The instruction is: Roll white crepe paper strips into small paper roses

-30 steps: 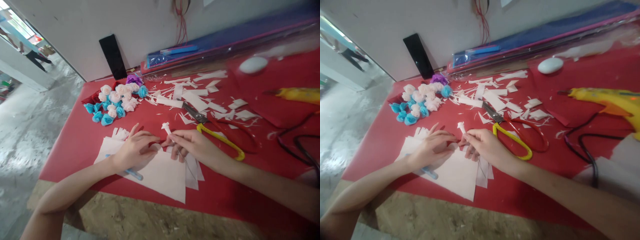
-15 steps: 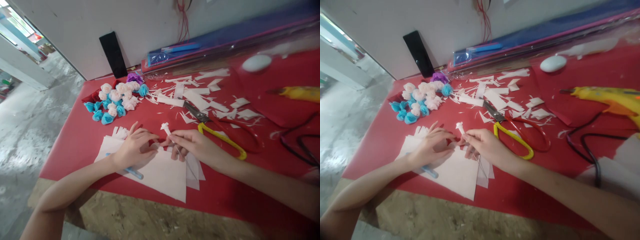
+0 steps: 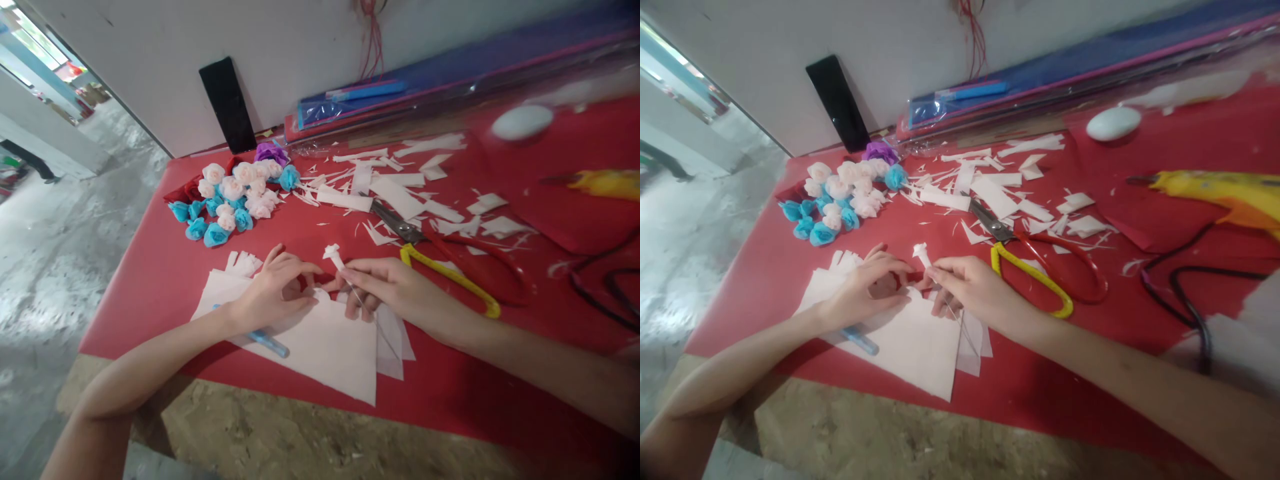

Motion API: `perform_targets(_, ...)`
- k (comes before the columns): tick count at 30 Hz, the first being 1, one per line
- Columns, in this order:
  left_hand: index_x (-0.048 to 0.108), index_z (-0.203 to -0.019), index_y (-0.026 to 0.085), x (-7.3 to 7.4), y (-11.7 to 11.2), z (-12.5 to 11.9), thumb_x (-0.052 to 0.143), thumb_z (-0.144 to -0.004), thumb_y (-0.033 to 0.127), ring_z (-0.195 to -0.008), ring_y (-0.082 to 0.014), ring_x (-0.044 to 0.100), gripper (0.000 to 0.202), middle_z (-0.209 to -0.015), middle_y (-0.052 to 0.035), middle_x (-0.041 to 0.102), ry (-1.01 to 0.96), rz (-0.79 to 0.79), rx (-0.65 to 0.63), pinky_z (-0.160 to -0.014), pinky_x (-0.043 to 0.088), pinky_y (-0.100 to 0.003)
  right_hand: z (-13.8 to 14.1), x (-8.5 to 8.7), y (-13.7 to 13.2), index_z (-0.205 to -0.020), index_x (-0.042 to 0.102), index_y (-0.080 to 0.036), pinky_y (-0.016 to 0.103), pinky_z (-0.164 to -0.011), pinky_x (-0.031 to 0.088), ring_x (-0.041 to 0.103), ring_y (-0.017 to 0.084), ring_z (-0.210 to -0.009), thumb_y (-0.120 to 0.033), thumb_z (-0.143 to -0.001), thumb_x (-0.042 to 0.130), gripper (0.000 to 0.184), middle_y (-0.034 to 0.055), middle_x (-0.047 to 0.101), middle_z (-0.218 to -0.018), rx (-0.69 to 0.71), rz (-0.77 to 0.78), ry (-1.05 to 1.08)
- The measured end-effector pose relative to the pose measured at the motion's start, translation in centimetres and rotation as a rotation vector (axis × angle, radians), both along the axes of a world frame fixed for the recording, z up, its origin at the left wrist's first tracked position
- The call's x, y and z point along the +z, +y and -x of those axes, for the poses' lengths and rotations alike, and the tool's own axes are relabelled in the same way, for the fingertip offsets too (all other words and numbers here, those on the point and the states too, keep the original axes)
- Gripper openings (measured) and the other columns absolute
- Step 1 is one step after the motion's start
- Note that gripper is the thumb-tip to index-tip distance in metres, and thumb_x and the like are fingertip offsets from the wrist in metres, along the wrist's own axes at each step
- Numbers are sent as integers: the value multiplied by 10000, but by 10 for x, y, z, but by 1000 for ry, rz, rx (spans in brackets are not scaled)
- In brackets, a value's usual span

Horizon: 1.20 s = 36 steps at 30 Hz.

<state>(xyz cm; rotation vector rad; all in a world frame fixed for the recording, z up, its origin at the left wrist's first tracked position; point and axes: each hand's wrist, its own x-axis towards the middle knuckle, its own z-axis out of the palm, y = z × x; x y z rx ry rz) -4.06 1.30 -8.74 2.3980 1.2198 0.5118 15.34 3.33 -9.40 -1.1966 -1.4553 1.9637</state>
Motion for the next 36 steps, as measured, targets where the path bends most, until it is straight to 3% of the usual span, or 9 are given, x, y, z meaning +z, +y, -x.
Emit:
perform_targets(7,568,-848,204,0,1,0,538,-801,305,-845,-153,537,115,-843,11,652,69,-177,26,-1046,141,-499,-2,-2,0,-703,607,-140,198,-382,404,513,76,-374,-318,-791,516,218,24,614,-485,1,5,3)
perform_targets(13,568,-734,211,-2,2,2,519,-821,237,-846,-140,536,103,-757,51,647,110,-278,-33,-1074,76,-489,-1,2,0,-699,605,-136,191,-407,413,525,76,-396,-288,-801,518,203,19,610,-489,-3,18,-9)
perform_targets(23,611,-766,196,4,-2,3,439,-864,211,-836,-147,556,199,-740,33,650,238,-491,-134,-1082,64,-517,-5,-5,-1,-737,621,-133,205,-414,431,533,84,-414,-351,-798,516,249,40,633,-528,21,-9,3)
perform_targets(36,619,-791,203,4,-3,2,454,-833,156,-836,-153,557,177,-790,36,670,272,-539,-156,-1077,71,-540,-6,-6,-1,-765,615,-133,191,-426,424,536,79,-429,-323,-818,496,231,40,642,-556,28,-8,6)
